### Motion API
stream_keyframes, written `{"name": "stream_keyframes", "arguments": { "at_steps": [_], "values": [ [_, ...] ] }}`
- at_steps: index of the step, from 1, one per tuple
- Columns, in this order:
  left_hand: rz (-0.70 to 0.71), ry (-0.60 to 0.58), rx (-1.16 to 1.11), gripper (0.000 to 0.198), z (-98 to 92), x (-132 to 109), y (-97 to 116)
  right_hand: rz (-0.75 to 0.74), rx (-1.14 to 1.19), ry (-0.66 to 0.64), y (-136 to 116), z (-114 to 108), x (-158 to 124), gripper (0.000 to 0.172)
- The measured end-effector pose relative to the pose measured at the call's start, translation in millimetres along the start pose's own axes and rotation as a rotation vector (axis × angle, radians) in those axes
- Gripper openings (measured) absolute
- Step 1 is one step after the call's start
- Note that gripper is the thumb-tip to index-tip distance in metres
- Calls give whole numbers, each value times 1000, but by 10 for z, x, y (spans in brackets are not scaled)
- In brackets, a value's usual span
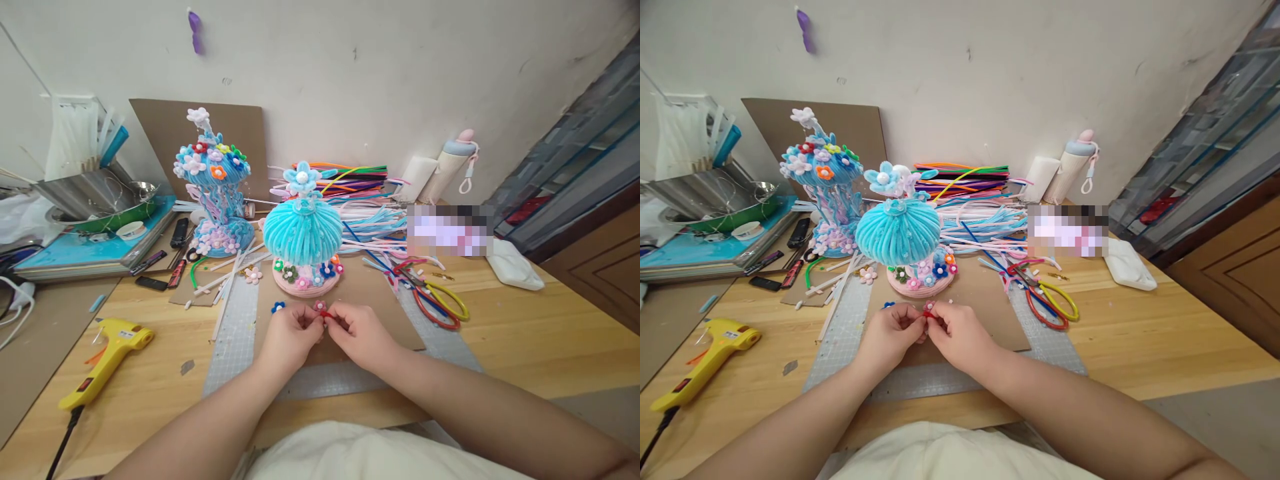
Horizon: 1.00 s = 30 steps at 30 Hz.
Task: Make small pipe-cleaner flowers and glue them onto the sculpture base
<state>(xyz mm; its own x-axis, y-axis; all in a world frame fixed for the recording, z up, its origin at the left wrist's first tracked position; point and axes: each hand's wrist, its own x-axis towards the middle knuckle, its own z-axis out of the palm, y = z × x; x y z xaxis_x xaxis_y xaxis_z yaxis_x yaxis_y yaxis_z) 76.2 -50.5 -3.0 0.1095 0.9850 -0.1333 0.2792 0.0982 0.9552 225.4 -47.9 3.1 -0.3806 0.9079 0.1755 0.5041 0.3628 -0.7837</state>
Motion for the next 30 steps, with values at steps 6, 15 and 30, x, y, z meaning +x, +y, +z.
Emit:
{"name": "stream_keyframes", "arguments": {
  "at_steps": [6, 15, 30],
  "values": [
    [6, -16, -45, 12, 14, -10, 10, 33, 5, 8, 12, 9, 9, 16],
    [108, -4, 88, 18, -22, 7, -43, 119, 154, 0, 47, 19, 45, 14],
    [117, 65, 93, 16, -6, -26, 57, 73, 81, 5, 33, -23, 44, 14]
  ]
}}
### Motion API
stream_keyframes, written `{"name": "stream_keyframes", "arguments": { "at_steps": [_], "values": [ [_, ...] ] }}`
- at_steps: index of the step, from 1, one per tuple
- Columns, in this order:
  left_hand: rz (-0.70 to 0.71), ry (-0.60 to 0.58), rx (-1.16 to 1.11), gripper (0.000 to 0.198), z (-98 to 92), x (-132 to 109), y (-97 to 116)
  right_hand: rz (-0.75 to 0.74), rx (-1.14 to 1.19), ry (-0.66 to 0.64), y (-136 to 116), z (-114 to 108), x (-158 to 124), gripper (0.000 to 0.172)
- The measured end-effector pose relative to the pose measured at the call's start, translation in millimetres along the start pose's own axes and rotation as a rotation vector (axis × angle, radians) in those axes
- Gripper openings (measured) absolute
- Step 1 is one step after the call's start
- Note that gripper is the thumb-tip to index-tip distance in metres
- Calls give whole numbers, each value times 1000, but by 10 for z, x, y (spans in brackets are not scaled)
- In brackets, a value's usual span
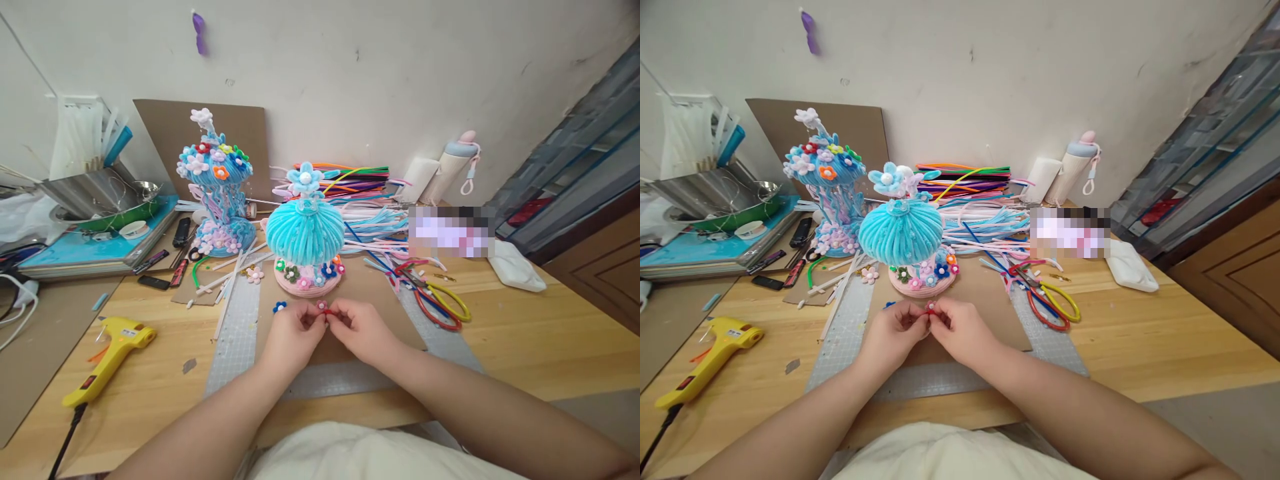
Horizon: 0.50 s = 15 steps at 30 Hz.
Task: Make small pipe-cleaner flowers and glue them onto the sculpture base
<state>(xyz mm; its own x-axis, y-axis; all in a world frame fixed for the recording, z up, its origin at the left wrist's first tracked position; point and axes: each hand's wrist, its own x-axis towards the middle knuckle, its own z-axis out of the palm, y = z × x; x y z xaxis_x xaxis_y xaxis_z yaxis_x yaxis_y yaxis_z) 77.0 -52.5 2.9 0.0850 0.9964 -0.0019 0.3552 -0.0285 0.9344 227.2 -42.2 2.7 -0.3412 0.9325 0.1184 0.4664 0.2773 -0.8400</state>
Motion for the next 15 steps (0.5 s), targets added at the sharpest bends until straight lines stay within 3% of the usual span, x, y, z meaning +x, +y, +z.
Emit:
{"name": "stream_keyframes", "arguments": {
  "at_steps": [5, 10, 13, 15],
  "values": [
    [-18, 104, -119, 22, -119, 26, 83, 152, 62, 2, 182, -301, 170, 25],
    [42, 52, 155, 15, -220, 46, 30, 322, -66, -154, 306, -476, 231, 21],
    [166, -24, 300, 12, -237, 49, 25, 347, -77, -332, 290, -505, 208, 24],
    [235, -35, 364, 13, -246, 51, 39, 341, -102, -354, 288, -540, 207, 32]
  ]
}}
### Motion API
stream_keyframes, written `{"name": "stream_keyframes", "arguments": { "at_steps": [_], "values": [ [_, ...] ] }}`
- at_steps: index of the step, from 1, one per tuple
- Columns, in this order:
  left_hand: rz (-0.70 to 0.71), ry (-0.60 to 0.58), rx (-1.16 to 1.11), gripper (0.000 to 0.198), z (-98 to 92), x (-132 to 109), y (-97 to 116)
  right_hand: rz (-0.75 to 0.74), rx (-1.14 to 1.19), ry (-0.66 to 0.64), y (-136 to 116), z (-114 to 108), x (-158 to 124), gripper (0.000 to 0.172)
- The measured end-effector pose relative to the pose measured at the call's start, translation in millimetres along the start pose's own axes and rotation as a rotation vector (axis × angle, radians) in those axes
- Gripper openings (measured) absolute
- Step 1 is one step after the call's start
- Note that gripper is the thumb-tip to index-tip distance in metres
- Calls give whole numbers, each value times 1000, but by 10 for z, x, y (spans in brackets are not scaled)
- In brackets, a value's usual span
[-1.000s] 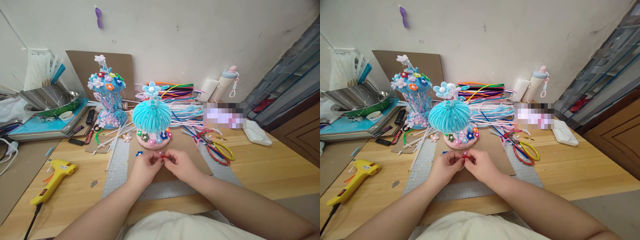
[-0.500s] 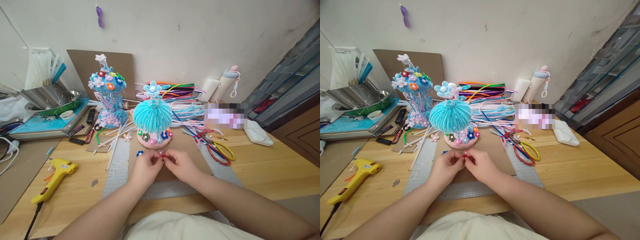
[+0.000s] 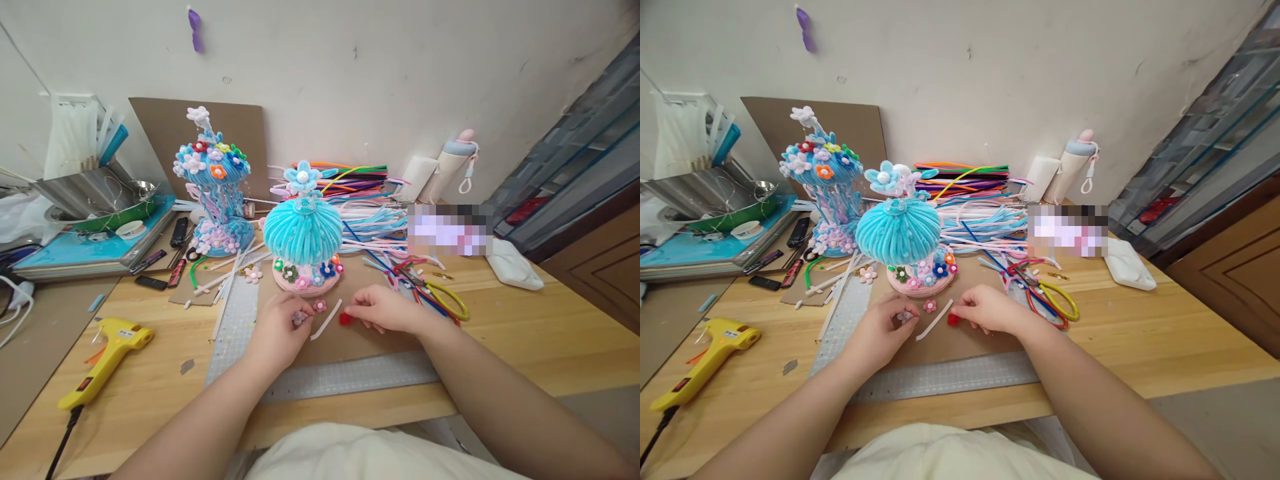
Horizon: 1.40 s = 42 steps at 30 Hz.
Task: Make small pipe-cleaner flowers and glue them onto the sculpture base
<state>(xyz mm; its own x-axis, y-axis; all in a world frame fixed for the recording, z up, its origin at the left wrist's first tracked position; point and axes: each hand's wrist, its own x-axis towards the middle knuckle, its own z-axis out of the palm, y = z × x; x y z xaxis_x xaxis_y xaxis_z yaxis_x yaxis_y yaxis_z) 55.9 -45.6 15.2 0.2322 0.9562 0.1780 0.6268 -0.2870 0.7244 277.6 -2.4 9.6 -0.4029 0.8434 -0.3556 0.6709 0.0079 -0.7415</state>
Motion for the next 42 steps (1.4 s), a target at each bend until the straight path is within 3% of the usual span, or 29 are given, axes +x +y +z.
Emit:
{"name": "stream_keyframes", "arguments": {
  "at_steps": [3, 6, 8, 12, 18, 23, 28, 35, 42],
  "values": [
    [39, 39, 64, 16, -32, 12, 5, -50, -96, 244, 38, -85, 18, 40],
    [42, 71, 101, 16, -80, 29, -9, -182, -192, 411, 66, -136, 46, 25],
    [43, 87, 128, 16, -109, 39, -17, -325, -244, 398, 52, -111, 53, 15],
    [38, 52, 127, 15, -108, 37, -14, -590, -376, 303, -13, 49, 68, 11],
    [74, -57, 89, 7, -3, 3, 25, -553, -459, 276, -41, 175, 115, 7],
    [88, -74, 97, 8, 13, -14, 28, -554, -467, 388, -125, 135, 30, 9],
    [-29, -54, 37, 14, 12, -32, 64, -657, -513, 397, -237, 176, -106, 14],
    [-149, -190, -179, 21, 9, -44, 116, -700, -590, 470, -226, 205, -139, 23],
    [-68, -96, -54, 18, 8, -39, 92, -761, -596, 483, -218, 179, -145, 24]
  ]
}}
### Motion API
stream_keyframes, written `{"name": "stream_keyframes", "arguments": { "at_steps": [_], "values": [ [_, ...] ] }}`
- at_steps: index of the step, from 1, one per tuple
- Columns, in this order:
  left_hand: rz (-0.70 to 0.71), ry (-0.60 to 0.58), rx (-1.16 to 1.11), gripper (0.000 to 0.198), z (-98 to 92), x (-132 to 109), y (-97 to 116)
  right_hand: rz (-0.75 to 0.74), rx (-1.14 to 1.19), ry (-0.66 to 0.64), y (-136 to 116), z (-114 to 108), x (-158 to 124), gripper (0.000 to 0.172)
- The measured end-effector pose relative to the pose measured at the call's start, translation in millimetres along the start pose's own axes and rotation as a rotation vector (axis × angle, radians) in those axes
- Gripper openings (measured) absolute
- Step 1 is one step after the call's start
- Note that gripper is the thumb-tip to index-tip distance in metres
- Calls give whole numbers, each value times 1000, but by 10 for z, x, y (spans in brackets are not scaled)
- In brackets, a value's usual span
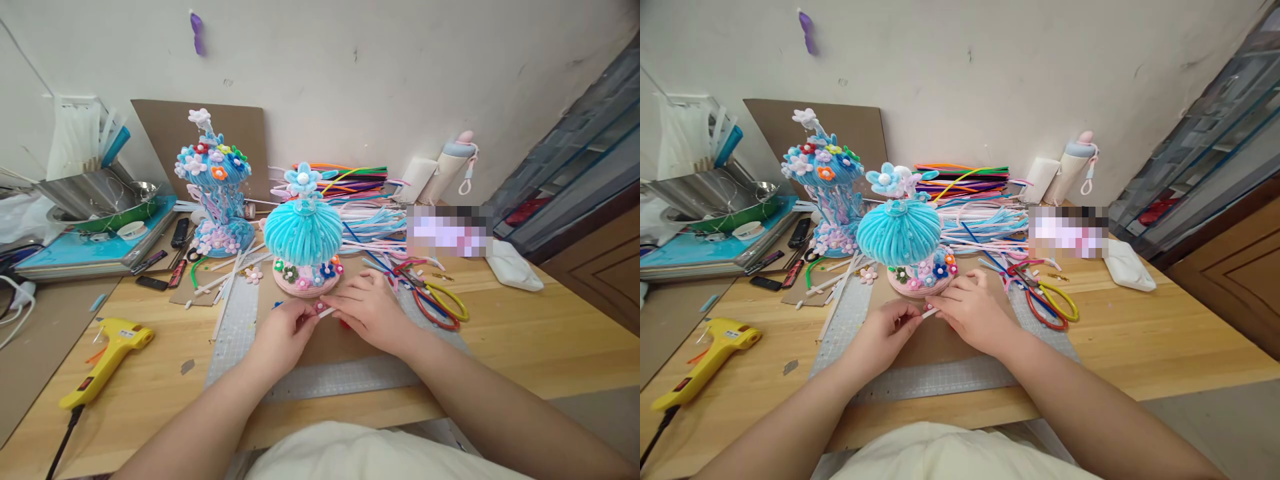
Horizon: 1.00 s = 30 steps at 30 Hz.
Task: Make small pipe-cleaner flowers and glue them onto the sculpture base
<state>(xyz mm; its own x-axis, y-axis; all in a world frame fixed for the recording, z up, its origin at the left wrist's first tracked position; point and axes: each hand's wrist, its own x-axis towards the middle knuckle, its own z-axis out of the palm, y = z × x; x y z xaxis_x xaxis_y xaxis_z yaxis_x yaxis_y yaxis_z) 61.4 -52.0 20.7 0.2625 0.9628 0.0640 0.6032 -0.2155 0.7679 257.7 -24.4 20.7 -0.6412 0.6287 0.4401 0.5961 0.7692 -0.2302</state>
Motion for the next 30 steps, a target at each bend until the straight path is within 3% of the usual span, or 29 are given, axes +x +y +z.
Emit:
{"name": "stream_keyframes", "arguments": {
  "at_steps": [7, 14, 17, 21, 26, 30],
  "values": [
    [-98, -49, -289, 19, 18, 8, 8, -17, 27, 4, -25, -13, -1, 21],
    [-242, -183, -689, 21, -41, 27, 45, -12, 220, 19, -48, 57, -29, 23],
    [-280, -203, -746, 21, -83, 27, 72, 2, 221, 63, -68, 37, -26, 21],
    [-306, -144, -738, 19, -79, 31, 44, -28, 194, 77, -89, -6, -13, 17],
    [-271, -170, -725, 19, -30, 25, 27, 0, 202, 85, -104, 43, -24, 16],
    [-229, -78, -776, 19, 19, 23, 74, 8, 77, 55, -225, 109, -40, 16]
  ]
}}
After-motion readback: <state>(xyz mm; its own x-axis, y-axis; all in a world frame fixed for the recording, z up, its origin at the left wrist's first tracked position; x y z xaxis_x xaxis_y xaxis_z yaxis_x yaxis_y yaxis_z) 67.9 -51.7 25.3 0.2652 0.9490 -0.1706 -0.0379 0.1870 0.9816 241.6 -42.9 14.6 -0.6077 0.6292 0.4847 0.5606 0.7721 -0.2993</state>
